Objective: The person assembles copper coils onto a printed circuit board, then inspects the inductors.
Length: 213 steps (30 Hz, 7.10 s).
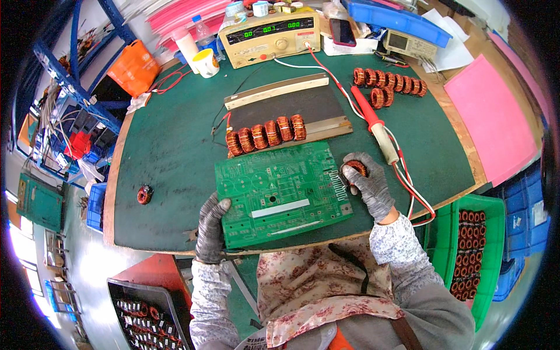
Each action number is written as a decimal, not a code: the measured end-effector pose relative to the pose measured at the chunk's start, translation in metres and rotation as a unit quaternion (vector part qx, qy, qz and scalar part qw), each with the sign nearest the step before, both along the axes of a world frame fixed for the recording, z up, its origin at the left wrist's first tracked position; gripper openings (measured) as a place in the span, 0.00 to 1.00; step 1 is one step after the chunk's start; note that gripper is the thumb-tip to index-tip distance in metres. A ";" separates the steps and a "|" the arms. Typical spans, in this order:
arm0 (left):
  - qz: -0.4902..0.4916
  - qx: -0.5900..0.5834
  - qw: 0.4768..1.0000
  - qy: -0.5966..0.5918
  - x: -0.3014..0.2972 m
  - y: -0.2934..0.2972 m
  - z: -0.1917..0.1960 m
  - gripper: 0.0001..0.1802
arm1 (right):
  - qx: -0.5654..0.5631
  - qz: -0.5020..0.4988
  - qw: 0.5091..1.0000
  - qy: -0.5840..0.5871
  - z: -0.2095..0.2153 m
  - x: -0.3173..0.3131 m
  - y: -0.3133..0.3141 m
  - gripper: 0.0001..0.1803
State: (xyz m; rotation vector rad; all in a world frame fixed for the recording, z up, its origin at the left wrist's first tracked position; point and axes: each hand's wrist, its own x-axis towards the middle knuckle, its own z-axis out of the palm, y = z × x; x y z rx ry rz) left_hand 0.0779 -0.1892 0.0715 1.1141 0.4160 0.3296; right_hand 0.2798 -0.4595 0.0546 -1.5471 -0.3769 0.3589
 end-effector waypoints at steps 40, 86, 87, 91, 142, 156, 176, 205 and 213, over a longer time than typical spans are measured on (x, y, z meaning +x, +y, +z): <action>0.042 -0.038 0.998 -0.037 0.011 -0.017 0.006 0.28 | 0.081 -0.117 0.964 -0.226 0.025 0.092 -0.038 0.32; 0.066 -0.048 0.996 -0.045 -0.003 -0.033 0.003 0.25 | -0.035 -0.012 0.999 -0.026 0.001 -0.019 -0.002 0.14; 0.071 -0.045 0.995 -0.052 -0.004 -0.033 0.003 0.26 | -0.033 -0.010 0.999 -0.026 -0.001 -0.019 -0.001 0.14; 0.080 -0.051 0.994 -0.050 -0.004 -0.034 -0.002 0.26 | -0.086 0.033 0.987 -0.128 -0.003 -0.013 0.002 0.14; 0.049 -0.065 0.997 -0.014 -0.001 -0.027 0.005 0.27 | -0.139 0.131 0.889 -0.416 0.058 0.106 0.029 0.30; 0.046 -0.054 0.997 -0.025 -0.005 -0.024 -0.003 0.26 | 0.117 0.133 0.973 0.151 0.037 0.008 0.043 0.22; 0.057 -0.158 0.986 -0.021 0.004 -0.038 0.005 0.28 | -0.212 0.054 0.899 -0.381 0.010 -0.033 0.018 0.26; 0.066 -0.058 0.996 -0.001 0.000 -0.020 0.012 0.25 | -0.388 -0.200 0.857 -0.274 -0.002 0.256 -0.103 0.34; 0.050 -0.078 0.996 -0.002 0.000 -0.018 0.012 0.24 | -0.276 -0.005 0.910 -0.310 0.069 0.115 0.002 0.28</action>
